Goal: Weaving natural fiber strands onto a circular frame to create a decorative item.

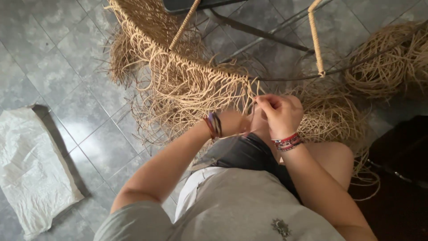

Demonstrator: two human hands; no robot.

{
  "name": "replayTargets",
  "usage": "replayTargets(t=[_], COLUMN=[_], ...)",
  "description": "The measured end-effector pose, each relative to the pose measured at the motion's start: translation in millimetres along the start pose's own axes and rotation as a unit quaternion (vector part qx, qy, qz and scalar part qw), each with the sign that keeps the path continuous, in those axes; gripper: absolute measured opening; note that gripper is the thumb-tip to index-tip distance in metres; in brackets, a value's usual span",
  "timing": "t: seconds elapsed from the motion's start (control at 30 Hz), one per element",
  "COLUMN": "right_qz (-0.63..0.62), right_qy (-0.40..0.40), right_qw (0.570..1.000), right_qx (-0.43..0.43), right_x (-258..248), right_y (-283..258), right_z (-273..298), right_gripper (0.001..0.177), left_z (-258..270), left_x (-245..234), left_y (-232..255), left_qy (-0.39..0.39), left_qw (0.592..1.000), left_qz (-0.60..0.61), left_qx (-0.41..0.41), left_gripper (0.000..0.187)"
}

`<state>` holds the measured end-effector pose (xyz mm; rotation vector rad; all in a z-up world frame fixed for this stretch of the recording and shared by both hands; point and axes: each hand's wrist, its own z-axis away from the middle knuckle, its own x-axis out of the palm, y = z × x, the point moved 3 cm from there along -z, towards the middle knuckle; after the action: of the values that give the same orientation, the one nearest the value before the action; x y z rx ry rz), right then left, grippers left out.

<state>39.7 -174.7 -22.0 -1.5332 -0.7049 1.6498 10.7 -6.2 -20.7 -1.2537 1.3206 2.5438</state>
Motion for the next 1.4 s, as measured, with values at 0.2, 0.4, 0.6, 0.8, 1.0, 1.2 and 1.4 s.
replayTargets(t=[0.2, 0.4, 0.6, 0.8, 1.0, 1.2, 1.4], right_qz=[-0.144, -0.271, -0.383, -0.297, -0.488, -0.549, -0.508], right_qy=[-0.043, -0.072, -0.074, -0.081, -0.135, -0.139, -0.123], right_qw=[0.989, 0.959, 0.913, 0.947, 0.858, 0.821, 0.85], right_qx=[-0.014, 0.044, 0.118, 0.094, 0.091, 0.066, 0.065], right_x=[-40, 9, 26, 23, 25, 12, 23], right_y=[-76, -2, 7, 5, -28, -49, -23], right_z=[15, 8, 9, 10, 24, 35, 22], right_gripper=[0.01, 0.014, 0.011, 0.013, 0.016, 0.015, 0.011], left_z=[-15, -4, -18, 18, 10, -16, -47], left_x=[-5, 72, -10, -24, -27, -60, -78], left_y=[-23, -86, -28, 4, -2, -9, -17], left_qy=[0.189, -0.133, 0.182, 0.062, 0.481, 0.582, 0.578], left_qw=[0.948, 0.988, 0.963, 0.997, 0.854, 0.8, 0.812], left_qz=[0.243, -0.071, 0.171, -0.001, -0.187, -0.124, -0.08], left_qx=[-0.084, -0.028, -0.104, -0.047, 0.064, 0.082, -0.025], left_gripper=[0.034, 0.037, 0.029, 0.029, 0.026, 0.016, 0.013])
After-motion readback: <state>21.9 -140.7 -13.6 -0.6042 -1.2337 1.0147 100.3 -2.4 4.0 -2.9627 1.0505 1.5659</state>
